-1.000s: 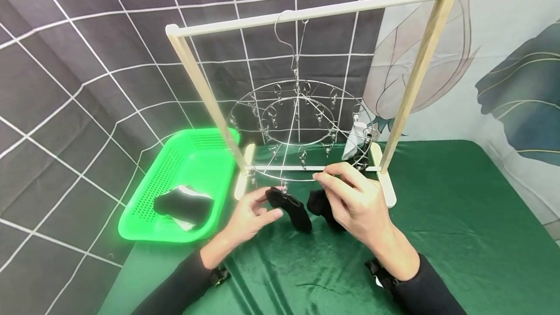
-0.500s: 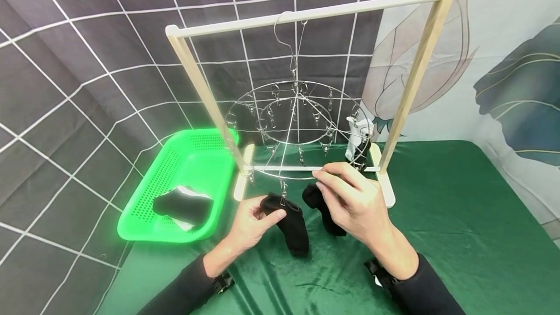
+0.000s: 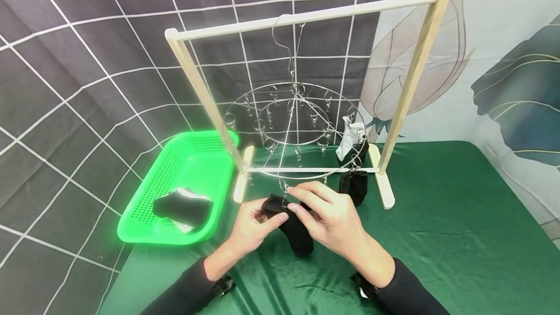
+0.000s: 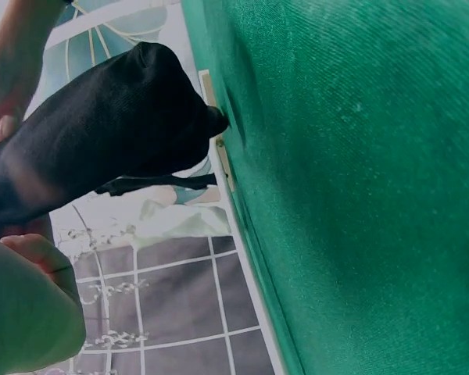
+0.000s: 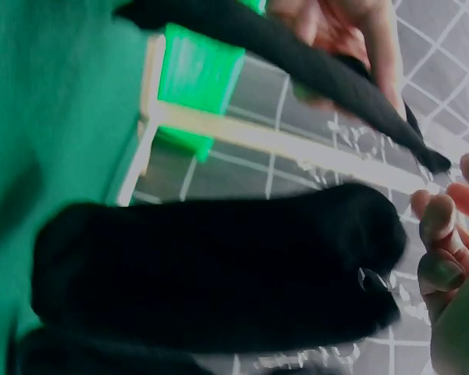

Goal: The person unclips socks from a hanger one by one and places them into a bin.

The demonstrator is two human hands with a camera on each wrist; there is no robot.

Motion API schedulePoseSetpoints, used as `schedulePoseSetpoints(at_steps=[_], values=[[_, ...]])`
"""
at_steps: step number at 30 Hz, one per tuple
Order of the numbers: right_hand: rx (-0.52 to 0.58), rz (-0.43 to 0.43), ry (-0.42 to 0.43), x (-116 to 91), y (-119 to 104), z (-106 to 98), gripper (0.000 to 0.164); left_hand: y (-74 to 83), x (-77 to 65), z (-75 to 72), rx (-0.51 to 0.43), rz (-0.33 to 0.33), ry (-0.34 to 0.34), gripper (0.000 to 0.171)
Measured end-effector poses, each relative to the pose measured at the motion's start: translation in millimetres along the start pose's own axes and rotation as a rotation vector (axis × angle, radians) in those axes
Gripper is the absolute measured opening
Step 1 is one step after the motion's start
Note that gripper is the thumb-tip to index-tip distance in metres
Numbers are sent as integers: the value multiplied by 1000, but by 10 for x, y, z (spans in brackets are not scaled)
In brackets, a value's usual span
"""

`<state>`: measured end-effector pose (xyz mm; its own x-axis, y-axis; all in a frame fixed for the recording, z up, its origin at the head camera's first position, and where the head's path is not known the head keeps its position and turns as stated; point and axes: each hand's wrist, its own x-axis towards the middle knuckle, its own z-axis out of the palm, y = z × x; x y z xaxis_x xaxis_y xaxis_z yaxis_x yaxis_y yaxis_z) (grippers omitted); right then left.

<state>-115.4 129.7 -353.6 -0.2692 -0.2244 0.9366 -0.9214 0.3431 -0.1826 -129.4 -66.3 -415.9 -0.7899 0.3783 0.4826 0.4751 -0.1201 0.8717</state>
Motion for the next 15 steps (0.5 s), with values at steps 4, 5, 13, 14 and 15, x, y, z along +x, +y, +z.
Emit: schedulePoseSetpoints(at_steps=[4,5,13,14,15], values=[[49,102,-19,6,-35,70,26,-1,-7,12,16,24,-7,15],[61,126,-17,10,-40,80,27,-1,-8,12,25,29,-6,15],[151,190,17,32,3,131,30,10,-3,28,64,38,-23,15],[157,195,17,32,3,136,31,16,-3,30,72,39,-25,15],[168,197,19,30,4,143,32,22,-4,32,81,38,-25,15]])
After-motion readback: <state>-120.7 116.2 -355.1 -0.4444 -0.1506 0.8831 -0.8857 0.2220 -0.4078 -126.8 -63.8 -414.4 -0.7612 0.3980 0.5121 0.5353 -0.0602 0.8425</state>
